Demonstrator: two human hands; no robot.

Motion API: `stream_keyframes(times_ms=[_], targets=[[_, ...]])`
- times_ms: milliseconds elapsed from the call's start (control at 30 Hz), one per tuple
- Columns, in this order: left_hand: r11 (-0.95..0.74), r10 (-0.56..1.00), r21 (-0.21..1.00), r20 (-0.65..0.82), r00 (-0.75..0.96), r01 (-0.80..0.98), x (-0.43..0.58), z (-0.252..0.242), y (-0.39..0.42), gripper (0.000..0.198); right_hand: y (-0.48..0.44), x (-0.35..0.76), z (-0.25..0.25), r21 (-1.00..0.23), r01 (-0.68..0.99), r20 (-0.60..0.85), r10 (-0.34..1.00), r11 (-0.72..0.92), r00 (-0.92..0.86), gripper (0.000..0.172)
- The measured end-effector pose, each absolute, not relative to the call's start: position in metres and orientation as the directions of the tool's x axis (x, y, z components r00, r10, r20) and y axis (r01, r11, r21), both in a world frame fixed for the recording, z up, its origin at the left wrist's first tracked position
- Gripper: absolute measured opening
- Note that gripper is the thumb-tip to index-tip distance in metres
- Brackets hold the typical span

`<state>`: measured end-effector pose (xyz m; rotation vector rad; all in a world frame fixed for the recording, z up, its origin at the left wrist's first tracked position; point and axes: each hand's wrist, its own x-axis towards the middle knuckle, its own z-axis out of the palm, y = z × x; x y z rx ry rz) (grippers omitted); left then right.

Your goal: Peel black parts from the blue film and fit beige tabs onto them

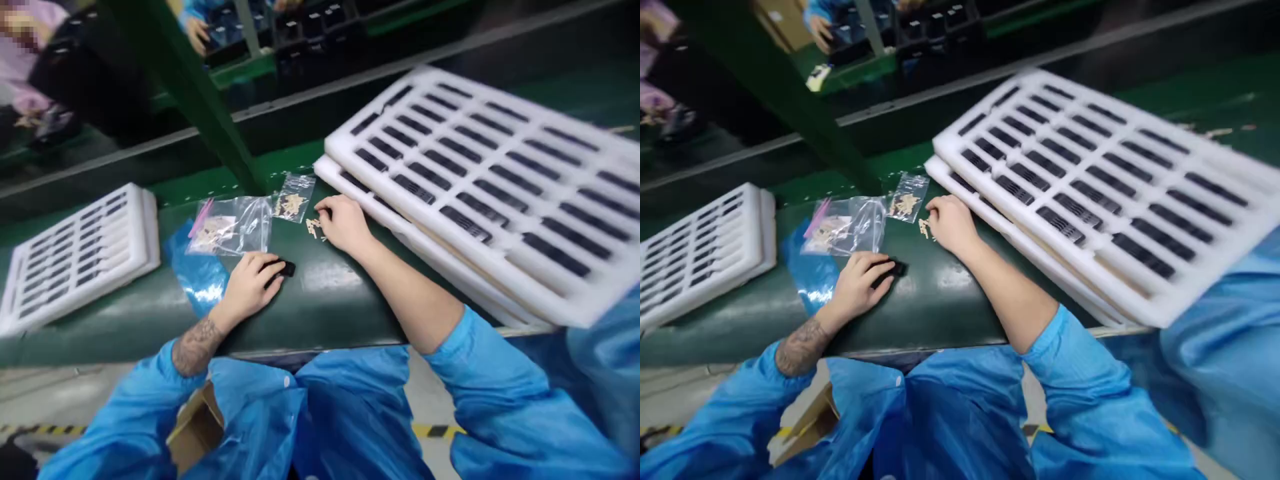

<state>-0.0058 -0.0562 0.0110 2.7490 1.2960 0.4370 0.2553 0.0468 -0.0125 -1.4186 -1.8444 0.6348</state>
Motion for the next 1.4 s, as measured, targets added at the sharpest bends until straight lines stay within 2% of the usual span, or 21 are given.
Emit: stream_keyframes(times_ms=[100,167,233,300,367,433,533,600,667,767,833,933,1000,1100,1267,1400], targets=[[-0.648,0.761,0.218,0.237,0.604,0.73,-0.009,0.007,-0.055,0.024,0.034,0.256,-0.009,-0.64,0.709,0.28,0.949,0.298,-0.146,0.02],[-0.639,0.769,0.284,0.21,0.604,0.715,-0.011,0.008,-0.054,0.026,0.028,0.259,-0.005,-0.589,0.749,0.272,0.947,0.303,-0.169,0.025],[-0.611,0.787,0.368,0.19,0.587,0.701,-0.012,0.01,-0.052,0.028,0.026,0.265,0.0,-0.561,0.757,0.254,0.94,0.335,-0.228,0.017],[-0.571,0.809,0.456,0.17,0.563,0.682,-0.011,0.012,-0.05,0.03,0.027,0.271,0.005,-0.564,0.738,0.243,0.929,0.37,-0.28,0.012],[-0.54,0.819,0.526,0.152,0.553,0.657,-0.012,0.012,-0.05,0.034,0.029,0.274,0.007,-0.588,0.715,0.239,0.925,0.379,-0.294,0.017],[-0.521,0.828,0.566,0.152,0.54,0.639,-0.015,0.009,-0.05,0.037,0.028,0.273,0.007,-0.601,0.705,0.24,0.927,0.376,-0.289,0.015],[-0.492,0.858,0.554,0.179,0.481,0.671,-0.02,0.003,-0.053,0.036,0.024,0.268,0.001,-0.566,0.728,0.241,0.922,0.387,-0.303,0.018],[-0.483,0.869,0.53,0.195,0.454,0.697,-0.02,0.0,-0.054,0.034,0.022,0.264,-0.002,-0.53,0.748,0.247,0.917,0.399,-0.315,0.013],[-0.496,0.864,0.506,0.205,0.461,0.706,-0.019,-0.002,-0.055,0.03,0.023,0.262,-0.004,-0.497,0.76,0.263,0.907,0.419,-0.328,0.009],[-0.531,0.845,0.44,0.216,0.489,0.724,-0.017,0.002,-0.057,0.024,0.023,0.259,0.0,-0.463,0.771,0.27,0.898,0.438,-0.348,0.014],[-0.561,0.827,0.352,0.212,0.52,0.749,-0.014,0.006,-0.058,0.027,0.021,0.256,0.004,-0.506,0.755,0.248,0.908,0.418,-0.336,0.015],[-0.631,0.776,0.186,0.168,0.609,0.753,-0.005,0.014,-0.05,0.031,0.019,0.255,0.007,-0.634,0.689,0.226,0.936,0.351,-0.269,0.015],[-0.655,0.755,0.127,0.139,0.64,0.745,0.002,0.019,-0.041,0.03,0.021,0.257,0.006,-0.705,0.633,0.223,0.948,0.319,-0.229,0.011],[-0.623,0.782,0.139,0.136,0.609,0.769,0.013,0.024,-0.029,0.027,0.024,0.26,0.001,-0.799,0.542,0.188,0.964,0.261,-0.187,0.003],[-0.529,0.846,0.25,0.083,0.526,0.811,0.017,0.02,-0.024,0.023,0.029,0.267,-0.011,-0.904,0.419,0.033,0.992,0.083,-0.125,0.018],[-0.548,0.837,0.249,0.169,0.521,0.799,0.014,0.015,-0.024,0.022,0.033,0.268,-0.013,-0.991,0.12,-0.077,0.992,-0.065,-0.099,0.032]])
